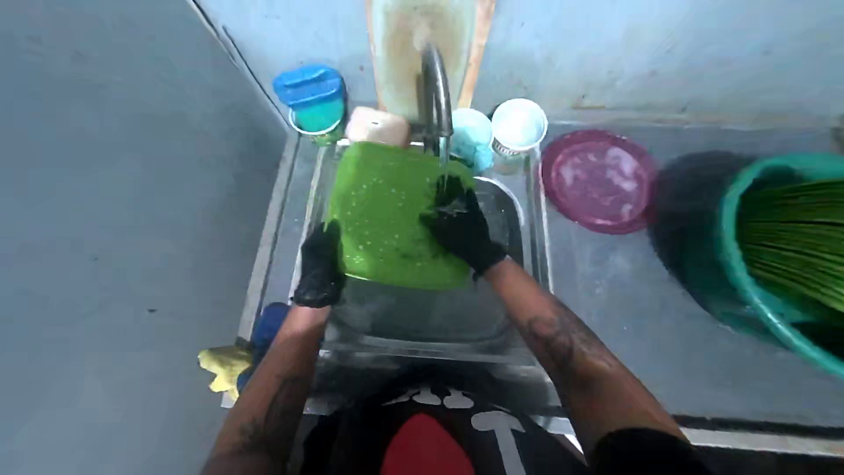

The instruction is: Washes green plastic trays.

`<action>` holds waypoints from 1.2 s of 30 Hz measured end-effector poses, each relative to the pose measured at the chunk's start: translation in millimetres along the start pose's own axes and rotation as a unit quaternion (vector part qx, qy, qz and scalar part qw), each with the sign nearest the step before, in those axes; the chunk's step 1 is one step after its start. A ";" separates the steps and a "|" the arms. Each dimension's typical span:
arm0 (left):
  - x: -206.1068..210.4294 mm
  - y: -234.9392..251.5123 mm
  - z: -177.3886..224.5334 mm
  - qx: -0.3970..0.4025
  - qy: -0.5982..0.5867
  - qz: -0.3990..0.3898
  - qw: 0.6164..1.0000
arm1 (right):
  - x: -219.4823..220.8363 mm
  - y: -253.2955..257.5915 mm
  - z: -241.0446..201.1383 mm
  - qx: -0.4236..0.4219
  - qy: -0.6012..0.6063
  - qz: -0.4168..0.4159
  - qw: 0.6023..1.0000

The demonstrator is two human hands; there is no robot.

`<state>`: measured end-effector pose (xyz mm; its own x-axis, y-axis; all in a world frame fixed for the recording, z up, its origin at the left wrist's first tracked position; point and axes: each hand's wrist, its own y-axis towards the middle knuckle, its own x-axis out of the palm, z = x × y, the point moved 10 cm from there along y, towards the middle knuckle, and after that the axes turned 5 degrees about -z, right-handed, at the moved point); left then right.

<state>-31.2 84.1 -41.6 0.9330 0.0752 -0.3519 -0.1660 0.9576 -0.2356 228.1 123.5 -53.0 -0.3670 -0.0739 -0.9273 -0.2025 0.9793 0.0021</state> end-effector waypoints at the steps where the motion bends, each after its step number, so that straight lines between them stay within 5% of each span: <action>1: 10.5 1.2 -0.8 -0.009 0.026 -0.020 0.999 | -4.2 8.6 5.5 0.024 0.021 0.006 0.999; 4: 51.1 1.2 3.2 -0.014 -0.041 -0.080 0.996 | 2.7 24.2 -7.4 0.050 0.051 0.020 0.997; 7: 90.1 0.4 1.1 -0.028 -0.161 -0.108 0.981 | 24.9 -10.6 -63.5 -0.072 0.076 0.057 0.993; 11: 81.3 13.3 -15.4 -0.031 -0.124 -0.083 0.988 | 40.0 -74.6 -78.1 -0.213 0.032 -0.107 0.971; 13: 65.1 23.9 -17.0 0.006 -0.095 -0.068 0.993 | 19.4 -86.0 -32.8 -0.169 0.036 -0.120 0.978; 17: 71.4 12.8 -4.8 0.004 -0.100 -0.099 0.990 | -12.9 -44.9 51.2 0.005 -0.055 -0.021 0.998; 21: 90.2 6.2 -0.5 -0.027 -0.103 -0.108 0.988 | 9.4 -30.7 4.2 -0.031 0.000 -0.008 0.999; 25: 60.8 11.0 -5.7 0.078 0.114 -0.081 0.987 | 28.2 -81.7 -41.3 -0.149 0.028 -0.123 0.981; 31: 63.6 5.4 -3.6 -0.009 -0.132 -0.080 0.988 | -15.0 -41.4 44.2 0.010 -0.031 -0.033 0.999; 36: 105.6 -6.5 -6.2 -0.063 -0.158 -0.149 0.974 | 10.0 -1.8 -20.3 -0.020 0.045 0.009 0.999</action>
<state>66.5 84.0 -82.8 0.9941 -0.1006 0.0410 0.1086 0.9098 -0.4006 206.4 117.2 -54.7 -0.4507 -0.0749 -0.8895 -0.2302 0.9725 0.0348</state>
